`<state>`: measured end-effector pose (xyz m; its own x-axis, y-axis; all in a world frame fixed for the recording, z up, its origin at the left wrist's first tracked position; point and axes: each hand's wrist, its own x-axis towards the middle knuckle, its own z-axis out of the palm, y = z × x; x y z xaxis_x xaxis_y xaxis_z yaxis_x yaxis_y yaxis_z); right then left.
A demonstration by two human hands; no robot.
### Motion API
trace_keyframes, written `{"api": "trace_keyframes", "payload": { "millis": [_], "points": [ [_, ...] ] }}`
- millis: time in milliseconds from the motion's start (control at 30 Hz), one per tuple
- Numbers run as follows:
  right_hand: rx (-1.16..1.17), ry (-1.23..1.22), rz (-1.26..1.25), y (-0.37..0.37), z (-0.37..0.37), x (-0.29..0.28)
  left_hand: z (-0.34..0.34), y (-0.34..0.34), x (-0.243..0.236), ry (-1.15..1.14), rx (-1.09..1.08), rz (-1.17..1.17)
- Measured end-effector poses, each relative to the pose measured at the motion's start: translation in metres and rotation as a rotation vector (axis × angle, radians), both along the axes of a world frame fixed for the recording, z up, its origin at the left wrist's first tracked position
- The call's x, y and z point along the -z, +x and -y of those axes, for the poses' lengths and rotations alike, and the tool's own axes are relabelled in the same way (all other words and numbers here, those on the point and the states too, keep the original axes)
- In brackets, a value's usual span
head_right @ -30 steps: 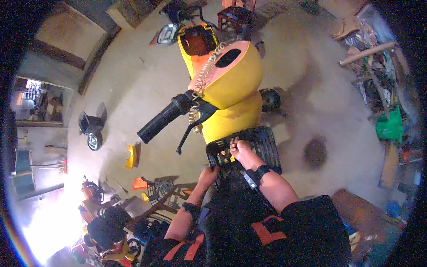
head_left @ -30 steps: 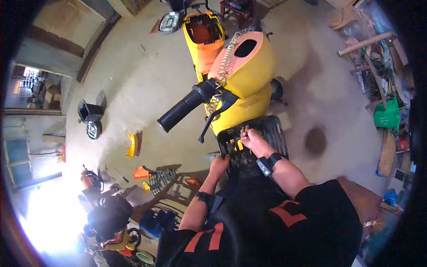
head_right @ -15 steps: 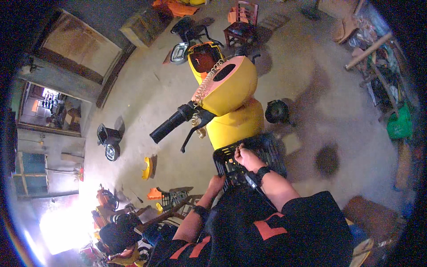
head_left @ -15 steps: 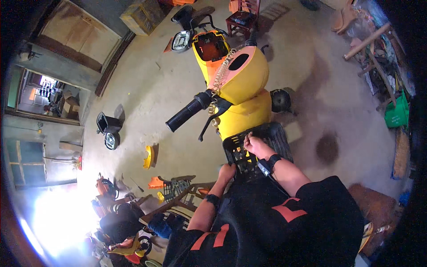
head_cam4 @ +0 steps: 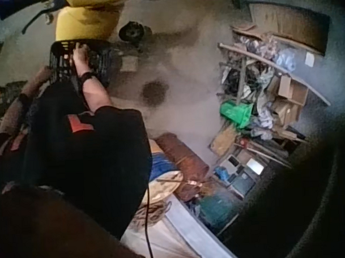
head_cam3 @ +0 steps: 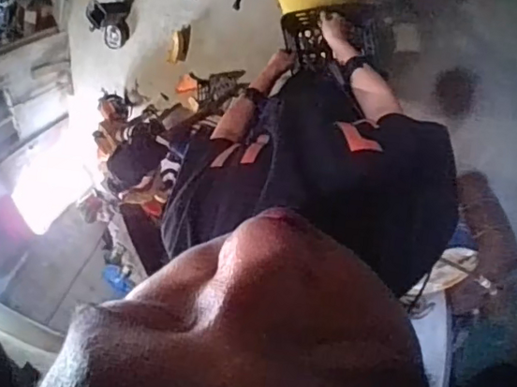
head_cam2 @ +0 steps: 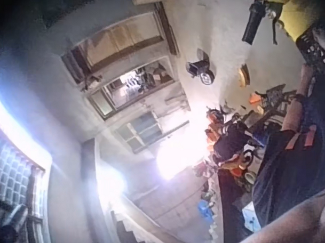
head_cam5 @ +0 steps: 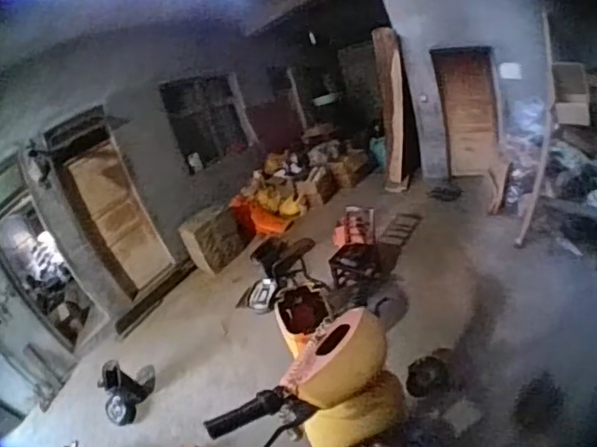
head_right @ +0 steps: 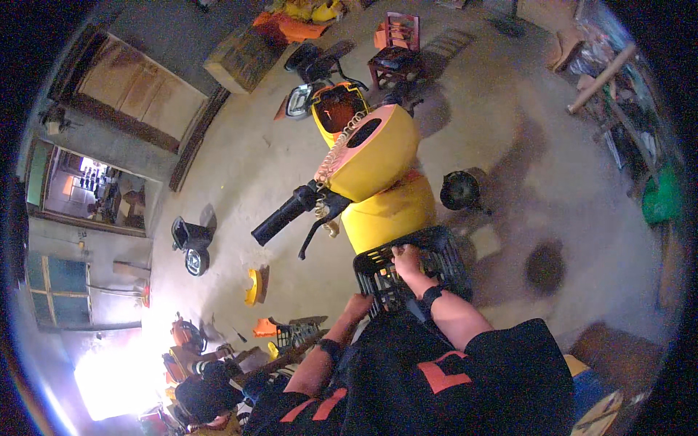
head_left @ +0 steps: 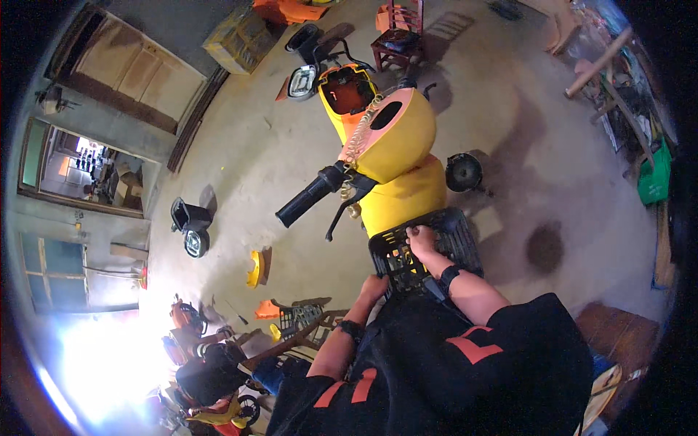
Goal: Dismantling parts and performing maintenance on a yellow motorcycle.
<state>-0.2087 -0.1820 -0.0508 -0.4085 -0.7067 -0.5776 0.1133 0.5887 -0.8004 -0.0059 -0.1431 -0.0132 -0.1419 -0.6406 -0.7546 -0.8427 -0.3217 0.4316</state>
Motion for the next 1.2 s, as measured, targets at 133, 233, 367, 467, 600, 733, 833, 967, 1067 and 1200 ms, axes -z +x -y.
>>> {"api": "trace_keyframes", "payload": {
  "millis": [133, 233, 367, 467, 600, 733, 833, 967, 1067, 1200],
  "points": [
    [-0.100, 0.007, -0.408, -0.014, 0.004, 0.025, 0.002, -0.010, 0.000, 0.047, 0.001, 0.004],
    [0.055, -0.015, -0.156, -0.011, 0.006, 0.035, 0.001, -0.010, 0.006, 0.055, 0.022, 0.007],
    [0.245, -0.058, 1.100, 0.004, -0.005, -0.001, -0.013, 0.020, 0.018, 0.068, -0.060, 0.040],
    [0.419, 0.086, 1.199, -0.051, 0.004, 0.062, 0.005, -0.018, 0.005, 0.039, 0.022, -0.043],
    [0.131, 0.201, 0.669, -0.007, 0.008, 0.008, -0.001, 0.008, 0.010, 0.047, -0.039, -0.004],
    [-0.423, 0.129, -0.800, -0.004, -0.001, 0.016, 0.002, -0.001, -0.005, 0.052, -0.023, -0.011],
    [-0.308, 0.024, -0.484, -0.018, 0.007, 0.023, 0.004, -0.006, -0.008, 0.015, -0.016, -0.048],
    [0.038, 0.139, 0.585, -0.012, 0.005, -0.001, 0.003, 0.005, 0.001, 0.013, 0.038, 0.007],
    [0.370, 0.050, 1.157, -0.014, -0.002, -0.002, -0.001, 0.005, 0.005, 0.018, 0.011, 0.028],
    [0.416, 0.099, 1.386, -0.044, 0.000, 0.023, 0.004, -0.011, 0.001, 0.036, 0.016, -0.009]
  ]
}}
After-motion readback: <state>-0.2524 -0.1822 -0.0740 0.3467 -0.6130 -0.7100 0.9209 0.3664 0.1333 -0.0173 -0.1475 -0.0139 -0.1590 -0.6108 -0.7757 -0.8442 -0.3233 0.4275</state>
